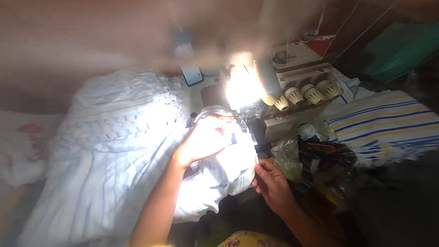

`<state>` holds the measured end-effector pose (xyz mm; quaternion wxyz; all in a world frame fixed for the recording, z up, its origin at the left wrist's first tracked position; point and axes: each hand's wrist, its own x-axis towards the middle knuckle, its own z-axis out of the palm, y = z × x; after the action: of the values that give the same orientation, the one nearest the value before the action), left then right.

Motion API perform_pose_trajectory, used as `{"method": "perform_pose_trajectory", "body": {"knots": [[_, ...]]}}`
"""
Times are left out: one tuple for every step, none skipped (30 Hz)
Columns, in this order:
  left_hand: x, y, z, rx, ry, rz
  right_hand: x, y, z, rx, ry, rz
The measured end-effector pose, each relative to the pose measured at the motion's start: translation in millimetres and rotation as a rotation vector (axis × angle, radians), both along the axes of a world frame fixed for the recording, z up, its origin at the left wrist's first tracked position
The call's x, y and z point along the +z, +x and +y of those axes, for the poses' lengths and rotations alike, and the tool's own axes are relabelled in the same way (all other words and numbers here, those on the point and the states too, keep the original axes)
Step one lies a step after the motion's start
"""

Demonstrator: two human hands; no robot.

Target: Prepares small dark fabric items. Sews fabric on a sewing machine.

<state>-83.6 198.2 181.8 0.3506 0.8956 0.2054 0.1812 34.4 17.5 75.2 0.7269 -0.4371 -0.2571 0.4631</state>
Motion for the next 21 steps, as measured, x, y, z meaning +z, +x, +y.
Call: {"method": "perform_pose_trajectory", "body": {"knots": [[-4.5,1.6,5.3,-0.033,0.047,-0.017,-1.4,1.4,-0.2,-0.001,0.008,-0.009],[-10.9,3.2,11.2,-0.061,0.083,-0.033,-2.9,2.4,-0.4,-0.004,0.016,-0.016],[-15.5,3.9,15.1,-0.08,0.094,-0.045,-4.8,3.0,-0.8,-0.006,0.025,-0.024],[-18.3,4.3,17.3,-0.082,0.086,-0.047,-6.8,3.4,-1.1,-0.007,0.035,-0.026],[-19.0,4.4,18.3,-0.08,0.072,-0.047,-8.5,3.7,-1.4,-0.009,0.045,-0.028],[-18.8,4.6,18.5,-0.071,0.05,-0.045,-9.6,4.0,-1.4,-0.01,0.052,-0.031],[-18.1,4.9,18.2,-0.058,0.027,-0.039,-10.5,4.2,-1.4,-0.013,0.059,-0.032],[-17.0,5.6,17.9,-0.047,0.009,-0.033,-11.2,4.4,-1.4,-0.016,0.064,-0.033],[-16.1,6.1,17.9,-0.041,0.001,-0.029,-11.5,4.5,-1.7,-0.017,0.067,-0.037],[-15.5,6.5,18.4,-0.041,0.001,-0.021,-11.4,4.5,-1.7,-0.015,0.068,-0.042],[-16.5,6.7,20.1,-0.045,0.005,-0.018,-11.3,4.6,-1.6,-0.011,0.069,-0.046],[-18.2,6.9,22.3,-0.048,0.003,-0.023,-10.9,4.7,-1.5,-0.008,0.068,-0.052],[-19.3,7.3,24.3,-0.046,0.002,-0.025,-10.2,4.6,-1.3,-0.01,0.064,-0.057],[-18.5,7.8,24.1,-0.026,0.0,-0.023,-9.0,4.3,-1.4,-0.013,0.057,-0.057],[-16.5,7.4,21.7,0.0,-0.009,-0.022,-7.5,3.6,-2.1,-0.017,0.049,-0.045],[-14.1,6.0,16.2,0.033,-0.018,-0.045,-5.2,3.2,-2.9,-0.017,0.039,-0.028],[-12.1,3.1,7.8,0.07,-0.034,-0.094,-2.9,3.5,-3.7,-0.01,0.029,-0.015],[-11.9,-0.4,-2.7,0.113,-0.046,-0.153,-1.2,3.9,-4.8,-0.002,0.018,-0.009],[-14.0,-3.9,-12.9,0.149,-0.061,-0.212,0.2,4.3,-6.0,0.011,0.007,-0.008],[-18.0,-7.0,-20.7,0.178,-0.082,-0.244,1.6,4.5,-7.1,0.025,-0.008,-0.006],[-24.5,-9.4,-24.1,0.201,-0.099,-0.254,2.9,4.6,-8.5,0.039,-0.024,-0.005]]}}
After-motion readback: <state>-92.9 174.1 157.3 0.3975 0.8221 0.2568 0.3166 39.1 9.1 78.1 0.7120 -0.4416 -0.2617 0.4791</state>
